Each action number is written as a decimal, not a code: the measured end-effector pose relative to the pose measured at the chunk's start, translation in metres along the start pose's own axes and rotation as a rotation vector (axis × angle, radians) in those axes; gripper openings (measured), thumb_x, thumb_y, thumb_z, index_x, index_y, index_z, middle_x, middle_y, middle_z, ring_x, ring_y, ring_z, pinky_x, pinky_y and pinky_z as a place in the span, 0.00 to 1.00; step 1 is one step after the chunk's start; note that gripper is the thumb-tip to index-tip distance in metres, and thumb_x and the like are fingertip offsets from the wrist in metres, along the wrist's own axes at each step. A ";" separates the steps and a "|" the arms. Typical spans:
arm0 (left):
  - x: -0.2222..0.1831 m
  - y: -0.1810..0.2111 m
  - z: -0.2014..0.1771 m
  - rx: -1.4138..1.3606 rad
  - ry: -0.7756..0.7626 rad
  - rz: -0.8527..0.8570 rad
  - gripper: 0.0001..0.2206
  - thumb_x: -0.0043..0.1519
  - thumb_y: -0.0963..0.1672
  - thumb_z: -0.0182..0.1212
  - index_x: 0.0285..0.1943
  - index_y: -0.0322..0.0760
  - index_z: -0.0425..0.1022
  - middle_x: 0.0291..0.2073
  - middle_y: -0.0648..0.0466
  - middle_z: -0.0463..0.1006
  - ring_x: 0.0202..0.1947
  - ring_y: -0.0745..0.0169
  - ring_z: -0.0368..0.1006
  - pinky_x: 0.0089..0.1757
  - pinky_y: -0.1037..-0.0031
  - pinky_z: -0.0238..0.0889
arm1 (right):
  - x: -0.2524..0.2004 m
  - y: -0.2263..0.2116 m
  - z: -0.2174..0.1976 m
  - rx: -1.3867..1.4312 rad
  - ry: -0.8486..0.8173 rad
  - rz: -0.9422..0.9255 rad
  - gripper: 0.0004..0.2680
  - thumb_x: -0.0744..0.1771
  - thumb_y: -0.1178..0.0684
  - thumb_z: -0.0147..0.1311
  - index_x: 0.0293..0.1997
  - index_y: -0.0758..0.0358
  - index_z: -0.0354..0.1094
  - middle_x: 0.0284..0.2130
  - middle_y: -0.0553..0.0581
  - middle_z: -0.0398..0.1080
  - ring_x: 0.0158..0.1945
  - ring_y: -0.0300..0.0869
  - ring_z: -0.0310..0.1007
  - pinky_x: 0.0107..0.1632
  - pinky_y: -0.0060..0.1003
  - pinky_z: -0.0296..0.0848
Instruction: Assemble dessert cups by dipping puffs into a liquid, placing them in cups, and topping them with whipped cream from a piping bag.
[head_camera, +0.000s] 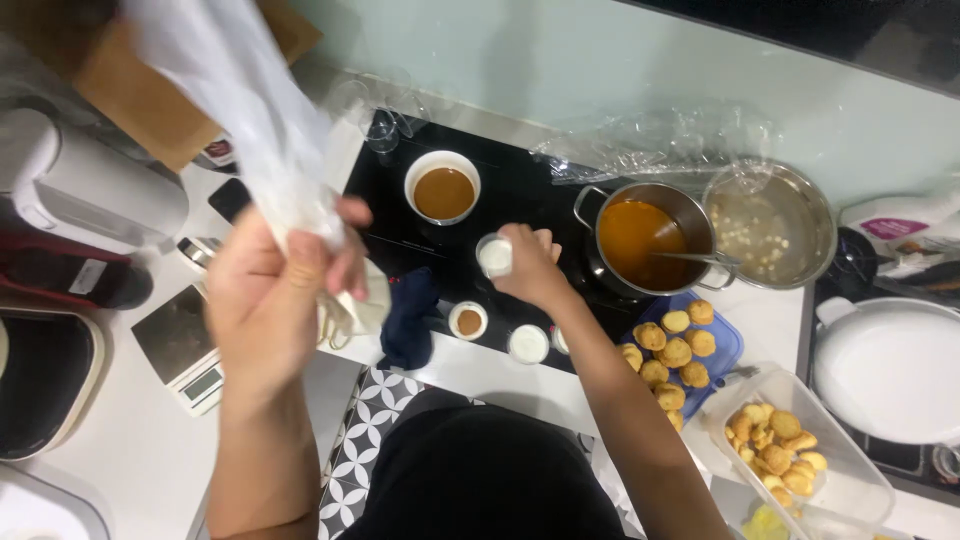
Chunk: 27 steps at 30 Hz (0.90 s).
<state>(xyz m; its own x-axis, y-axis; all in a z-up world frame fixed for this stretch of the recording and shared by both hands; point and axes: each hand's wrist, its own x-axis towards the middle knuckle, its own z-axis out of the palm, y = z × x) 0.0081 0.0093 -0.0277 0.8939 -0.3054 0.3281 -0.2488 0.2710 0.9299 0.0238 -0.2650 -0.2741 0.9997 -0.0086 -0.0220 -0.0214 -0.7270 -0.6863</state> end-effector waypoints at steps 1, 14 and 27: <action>-0.001 -0.008 -0.003 0.004 0.003 0.006 0.16 0.76 0.46 0.54 0.56 0.22 0.73 0.28 0.54 0.72 0.28 0.69 0.68 0.35 0.78 0.68 | 0.003 0.003 0.007 0.001 0.000 -0.008 0.26 0.56 0.56 0.69 0.60 0.59 0.62 0.53 0.61 0.65 0.58 0.53 0.61 0.60 0.48 0.62; 0.014 -0.051 0.048 0.344 -0.347 -0.290 0.07 0.69 0.40 0.52 0.40 0.30 0.73 0.25 0.54 0.75 0.23 0.68 0.72 0.29 0.76 0.67 | -0.056 -0.183 -0.136 1.516 -0.124 -0.458 0.18 0.73 0.35 0.45 0.51 0.63 0.56 0.40 0.53 0.61 0.44 0.39 0.61 0.49 0.34 0.63; 0.004 -0.066 0.119 0.422 -0.630 0.439 0.13 0.60 0.43 0.71 0.46 0.32 0.71 0.44 0.49 0.77 0.57 0.45 0.74 0.55 0.60 0.65 | -0.145 -0.155 -0.202 1.527 0.483 -0.193 0.13 0.74 0.48 0.35 0.30 0.54 0.49 0.11 0.43 0.40 0.16 0.30 0.32 0.20 0.32 0.36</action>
<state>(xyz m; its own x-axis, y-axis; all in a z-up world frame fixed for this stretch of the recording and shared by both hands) -0.0165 -0.1182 -0.0683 0.3437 -0.7343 0.5854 -0.7505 0.1599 0.6413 -0.1159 -0.2897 -0.0176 0.8919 -0.4219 0.1628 0.4045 0.5833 -0.7044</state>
